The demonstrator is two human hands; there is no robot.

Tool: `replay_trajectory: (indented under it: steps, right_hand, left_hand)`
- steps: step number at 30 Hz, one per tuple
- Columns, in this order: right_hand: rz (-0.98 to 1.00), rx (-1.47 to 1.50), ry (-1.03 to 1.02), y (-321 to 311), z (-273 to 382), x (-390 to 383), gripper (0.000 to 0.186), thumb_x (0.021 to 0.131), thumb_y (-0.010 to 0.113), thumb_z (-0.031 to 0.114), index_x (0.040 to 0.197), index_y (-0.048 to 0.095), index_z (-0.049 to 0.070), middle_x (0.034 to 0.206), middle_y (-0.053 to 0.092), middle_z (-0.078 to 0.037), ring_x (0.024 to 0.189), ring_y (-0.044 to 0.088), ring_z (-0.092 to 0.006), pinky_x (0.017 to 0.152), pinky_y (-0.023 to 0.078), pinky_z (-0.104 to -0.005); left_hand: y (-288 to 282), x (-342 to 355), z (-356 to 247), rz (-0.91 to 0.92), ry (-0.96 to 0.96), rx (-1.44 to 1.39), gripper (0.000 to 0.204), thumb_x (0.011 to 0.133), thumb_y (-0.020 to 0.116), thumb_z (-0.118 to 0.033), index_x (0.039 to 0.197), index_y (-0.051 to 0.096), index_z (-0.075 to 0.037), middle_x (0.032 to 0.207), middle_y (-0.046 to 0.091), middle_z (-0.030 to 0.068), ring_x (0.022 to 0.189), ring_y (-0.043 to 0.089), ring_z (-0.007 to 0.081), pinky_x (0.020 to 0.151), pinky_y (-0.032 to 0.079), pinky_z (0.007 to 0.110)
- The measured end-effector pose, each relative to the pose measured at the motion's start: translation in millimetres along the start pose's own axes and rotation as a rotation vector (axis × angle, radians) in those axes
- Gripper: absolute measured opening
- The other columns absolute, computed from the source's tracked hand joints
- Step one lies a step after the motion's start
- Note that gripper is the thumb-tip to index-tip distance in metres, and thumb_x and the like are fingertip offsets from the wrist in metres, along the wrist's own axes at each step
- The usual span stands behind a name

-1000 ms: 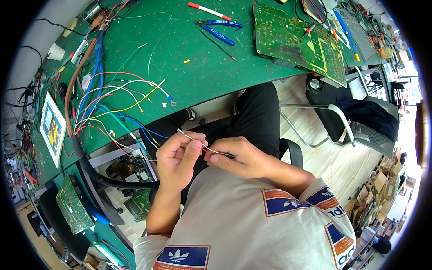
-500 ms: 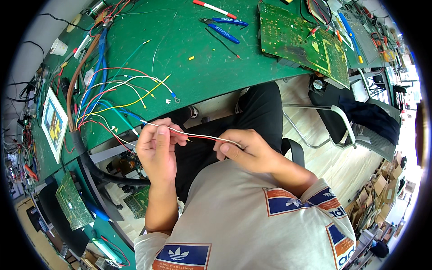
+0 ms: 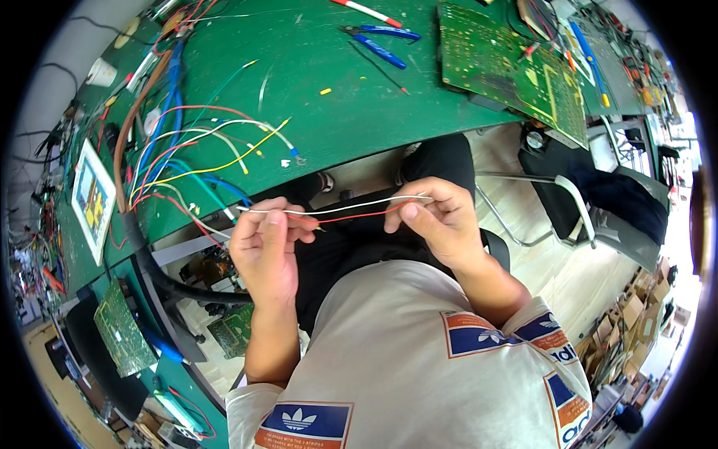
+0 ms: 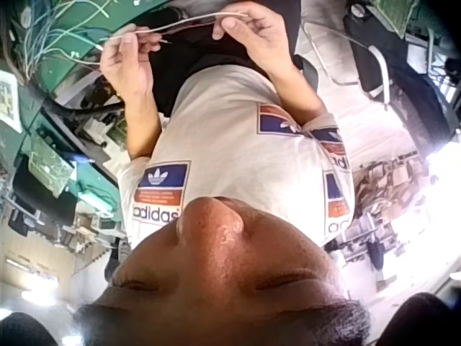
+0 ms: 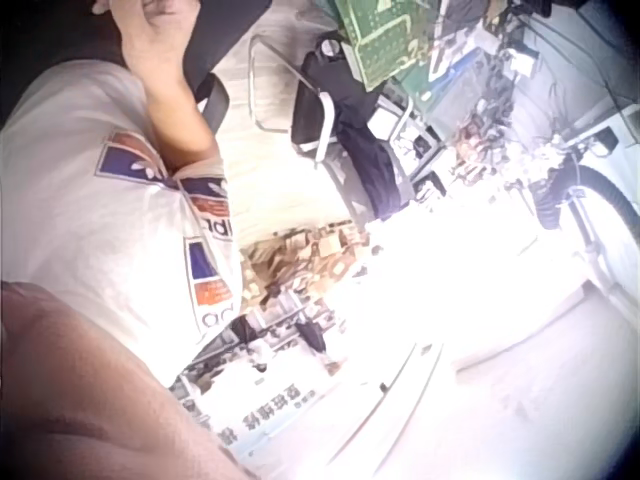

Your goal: The person handles multiple wires on a workbench, inserting wire ends into connectors and organizing the bundle by hand and with pliers.

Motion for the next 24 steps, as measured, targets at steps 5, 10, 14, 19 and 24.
replay_trajectory:
  steps: [5, 10, 14, 19, 24]
  right_hand:
    - [-0.009, -0.006, -0.029, -4.9, -1.6, -1.1, 0.013, 0.095, 0.06, 0.007, 0.104, 0.061, -0.002, 0.084, 0.067, -0.011, 0.077, 0.064, -0.0172, 0.073, 0.051, -0.0303]
    - [-0.049, 0.037, -0.061, -8.9, -1.4, -1.9, 0.016, 0.096, 0.059, 0.011, 0.105, 0.061, -0.002, 0.084, 0.066, -0.014, 0.074, 0.064, -0.0199, 0.071, 0.051, -0.0319]
    - [-0.056, 0.043, -0.076, -5.2, 3.5, 0.7, 0.016, 0.095, 0.061, 0.009, 0.107, 0.064, -0.002, 0.08, 0.066, -0.011, 0.074, 0.063, -0.0167, 0.07, 0.05, -0.0294]
    - [-0.055, 0.086, -0.125, -6.2, 11.8, -0.7, 0.017, 0.094, 0.062, 0.009, 0.107, 0.065, -0.002, 0.079, 0.066, -0.009, 0.072, 0.063, -0.0161, 0.068, 0.051, -0.0292]
    - [-0.048, 0.051, -0.175, -4.5, 18.7, -1.9, 0.018, 0.095, 0.061, 0.011, 0.106, 0.063, -0.003, 0.078, 0.065, -0.012, 0.068, 0.061, -0.0177, 0.063, 0.05, -0.0307]
  left_hand:
    - [1.5, -2.4, -6.4, 0.066, 0.073, 0.003, 0.016, 0.094, 0.057, -0.005, 0.106, 0.06, 0.006, 0.095, 0.067, 0.0215, 0.075, 0.07, 0.0283, 0.059, 0.056, 0.031]
    - [3.4, -6.2, -3.8, 0.072, 0.06, 0.019, 0.016, 0.094, 0.058, -0.004, 0.106, 0.061, 0.007, 0.095, 0.068, 0.0219, 0.076, 0.07, 0.0286, 0.06, 0.056, 0.032]
    - [1.8, -8.7, 0.5, 0.067, 0.06, 0.093, 0.019, 0.096, 0.055, -0.008, 0.106, 0.058, 0.008, 0.093, 0.067, 0.0209, 0.075, 0.07, 0.0268, 0.058, 0.055, 0.031]
    - [5.1, -12.9, 10.2, 0.07, -0.005, 0.113, 0.018, 0.096, 0.057, -0.011, 0.103, 0.058, 0.005, 0.089, 0.068, 0.0181, 0.073, 0.07, 0.0249, 0.057, 0.055, 0.03]
    - [5.8, -17.7, 15.1, 0.085, -0.033, 0.108, 0.016, 0.094, 0.061, -0.011, 0.098, 0.058, 0.003, 0.083, 0.068, 0.0149, 0.067, 0.069, 0.0223, 0.052, 0.053, 0.028]
Point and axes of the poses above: each hand's wrist, its own x-axis towards the middle knuckle, its own y-axis out of the palm, z = x × y, the point moved 8 cm from there along x, towards the middle knuckle
